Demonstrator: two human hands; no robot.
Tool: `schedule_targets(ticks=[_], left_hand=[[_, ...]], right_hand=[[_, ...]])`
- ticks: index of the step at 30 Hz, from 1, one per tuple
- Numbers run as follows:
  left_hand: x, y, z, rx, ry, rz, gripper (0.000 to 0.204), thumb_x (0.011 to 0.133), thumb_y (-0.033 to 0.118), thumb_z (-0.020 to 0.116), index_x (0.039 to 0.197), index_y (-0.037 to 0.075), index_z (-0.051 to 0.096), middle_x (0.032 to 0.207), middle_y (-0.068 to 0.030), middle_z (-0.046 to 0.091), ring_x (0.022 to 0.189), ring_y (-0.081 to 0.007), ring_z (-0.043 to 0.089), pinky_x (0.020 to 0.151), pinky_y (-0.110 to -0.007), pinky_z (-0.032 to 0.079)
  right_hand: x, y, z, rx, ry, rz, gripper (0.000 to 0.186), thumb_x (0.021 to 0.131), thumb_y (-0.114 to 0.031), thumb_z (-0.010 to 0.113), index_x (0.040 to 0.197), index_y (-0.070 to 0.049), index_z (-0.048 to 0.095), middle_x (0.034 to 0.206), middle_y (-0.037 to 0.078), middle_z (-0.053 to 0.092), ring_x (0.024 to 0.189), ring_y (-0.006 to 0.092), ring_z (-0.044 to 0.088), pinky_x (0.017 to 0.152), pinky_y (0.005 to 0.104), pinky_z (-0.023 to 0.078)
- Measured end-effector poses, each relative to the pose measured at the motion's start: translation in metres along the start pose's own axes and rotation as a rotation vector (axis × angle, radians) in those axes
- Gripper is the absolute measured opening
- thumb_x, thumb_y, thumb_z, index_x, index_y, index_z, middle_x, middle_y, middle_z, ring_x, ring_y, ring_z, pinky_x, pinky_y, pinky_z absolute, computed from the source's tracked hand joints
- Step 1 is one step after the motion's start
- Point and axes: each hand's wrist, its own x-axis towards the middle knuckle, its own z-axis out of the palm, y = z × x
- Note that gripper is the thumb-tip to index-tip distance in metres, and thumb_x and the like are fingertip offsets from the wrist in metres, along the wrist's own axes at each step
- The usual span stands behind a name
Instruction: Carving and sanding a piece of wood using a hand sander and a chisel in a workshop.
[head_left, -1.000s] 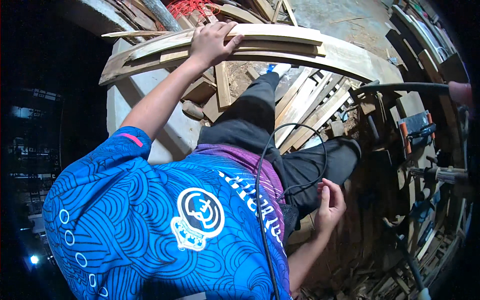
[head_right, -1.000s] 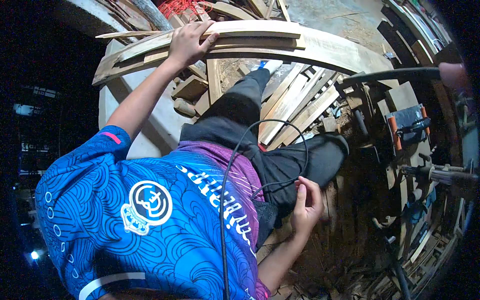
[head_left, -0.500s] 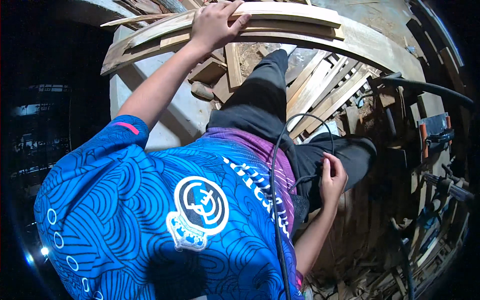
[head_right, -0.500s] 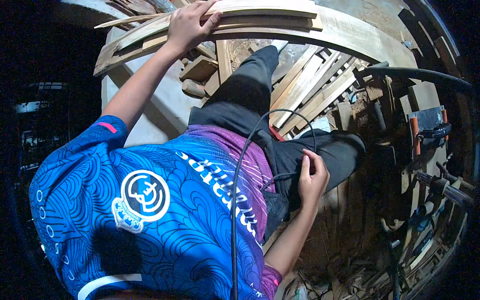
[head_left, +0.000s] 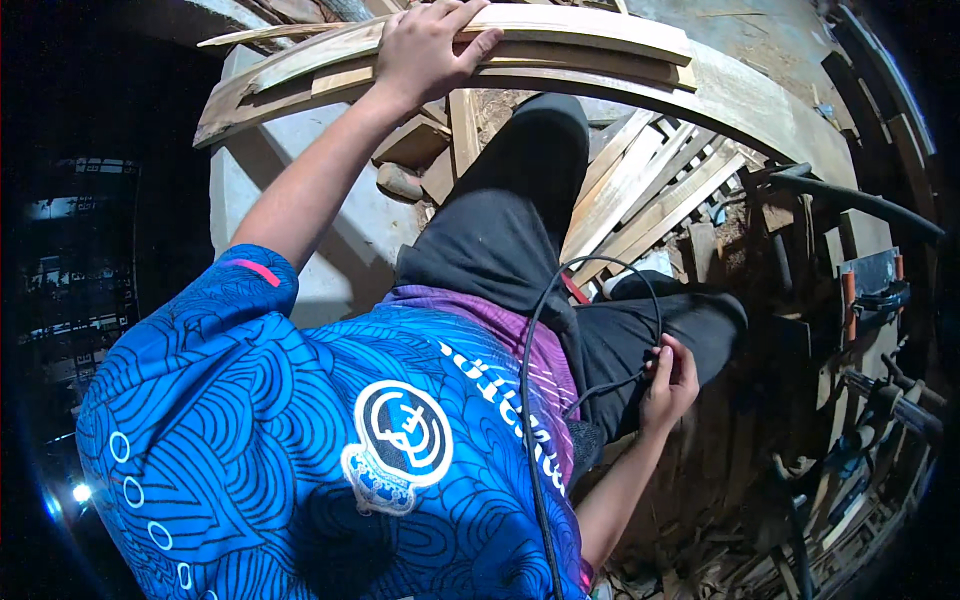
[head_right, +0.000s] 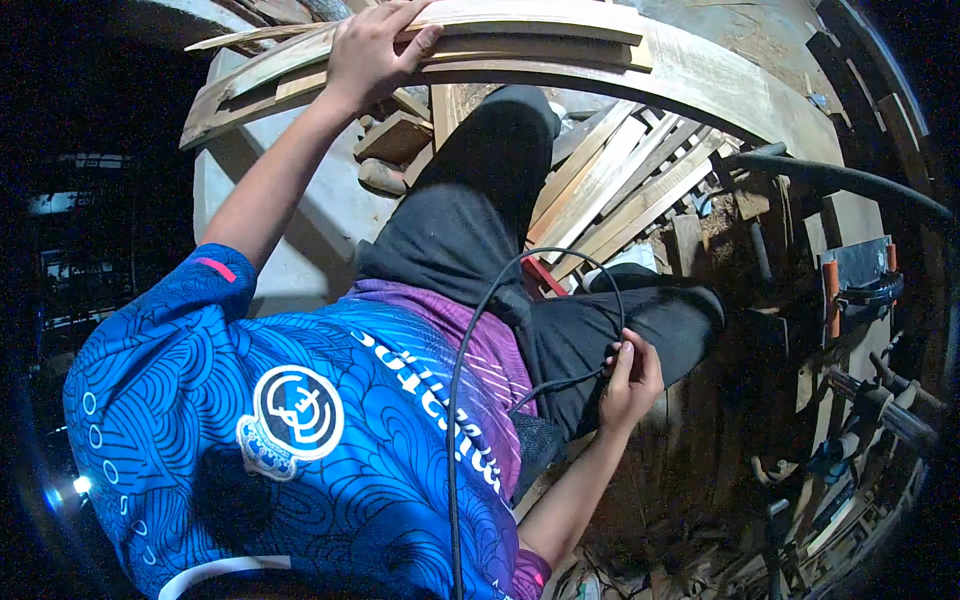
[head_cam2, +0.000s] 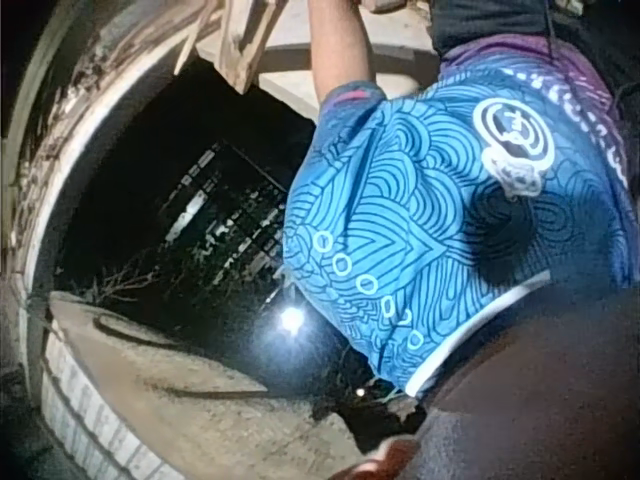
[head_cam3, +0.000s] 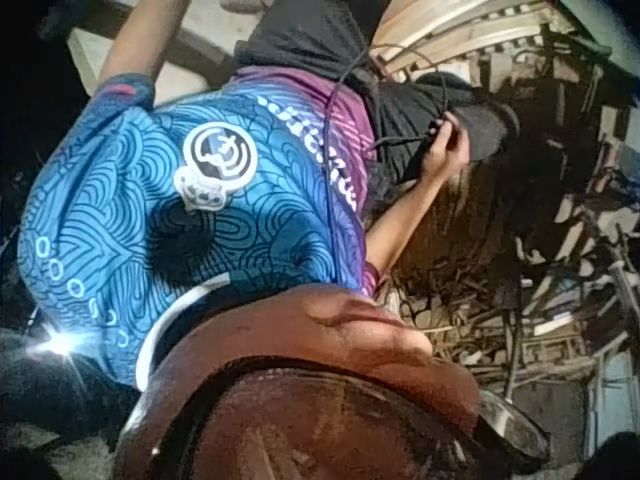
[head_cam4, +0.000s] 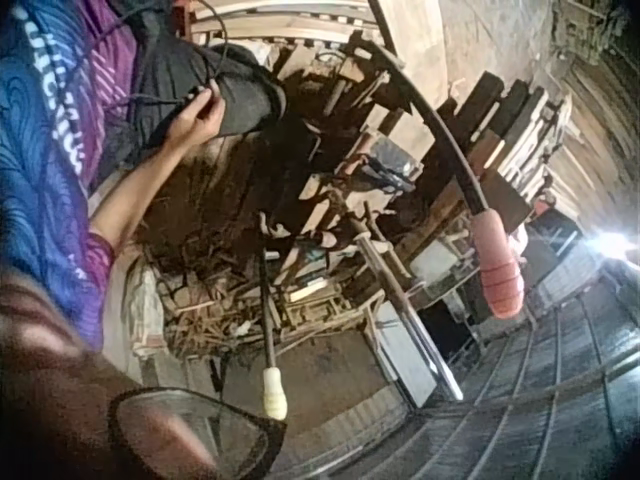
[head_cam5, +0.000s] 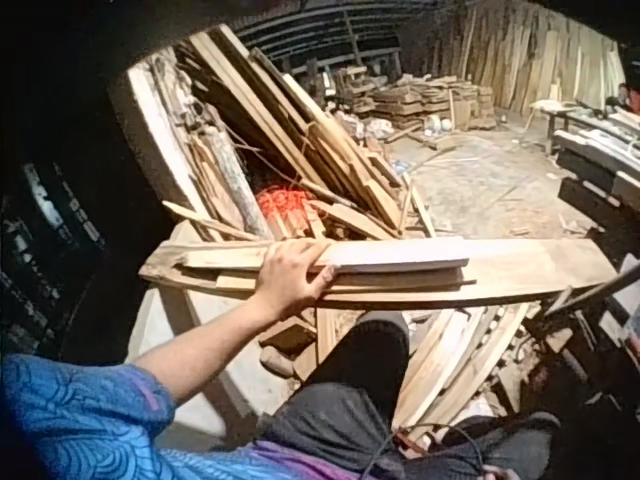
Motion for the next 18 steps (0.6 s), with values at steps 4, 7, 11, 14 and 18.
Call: schedule_targets(ticks=[4,7,11,14,18], left_hand=[[0.000,-0.003,0.005,0.023,0.021,0.017,0.056,0.094,0.054,0.055,0.122,0.007,0.069,0.113,-0.0172,0.068,0.109,-0.0348,0.062,0.098,-0.048,0.043],[-0.001,0.000,0.003,0.017,-0.005,-0.009,0.056,0.093,0.054,0.056,0.122,0.007,0.069,0.113,-0.0167,0.068,0.109,-0.0350,0.062,0.098,-0.048,0.042],[0.000,0.001,0.005,0.032,-0.020,-0.032,0.056,0.093,0.054,0.056,0.122,0.008,0.069,0.112,-0.0156,0.068,0.109,-0.0342,0.061,0.100,-0.049,0.041],[0.005,0.001,-0.003,0.018,-0.037,-0.067,0.058,0.092,0.057,0.057,0.122,0.009,0.069,0.110,-0.0140,0.067,0.108,-0.0324,0.061,0.099,-0.048,0.041],[0.003,-0.017,0.011,0.119,0.071,0.054,0.059,0.091,0.065,0.055,0.123,0.018,0.069,0.110,-0.0070,0.070,0.107,-0.0280,0.064,0.097,-0.046,0.042]], right_hand=[[0.000,0.013,-0.004,-0.028,0.000,-0.015,0.018,0.102,-0.008,0.059,0.113,0.001,0.069,0.093,0.006,0.070,0.078,0.0085,0.064,0.067,0.0223,0.052],[0.002,0.016,-0.002,-0.057,0.016,-0.030,0.018,0.102,-0.010,0.059,0.113,0.001,0.069,0.092,0.005,0.070,0.075,0.0076,0.063,0.064,0.0213,0.051],[0.018,0.012,-0.001,0.114,-0.031,0.063,0.019,0.103,-0.011,0.059,0.114,0.001,0.068,0.089,0.005,0.068,0.070,0.0078,0.061,0.059,0.0220,0.050],[0.041,0.000,0.010,0.243,-0.087,0.089,0.018,0.103,-0.012,0.058,0.114,0.001,0.065,0.083,0.006,0.064,0.063,0.0095,0.058,0.051,0.0241,0.049],[0.050,-0.007,0.012,0.302,-0.156,0.012,0.021,0.103,-0.014,0.057,0.113,0.002,0.062,0.080,0.008,0.061,0.057,0.0114,0.055,0.046,0.0247,0.045]])
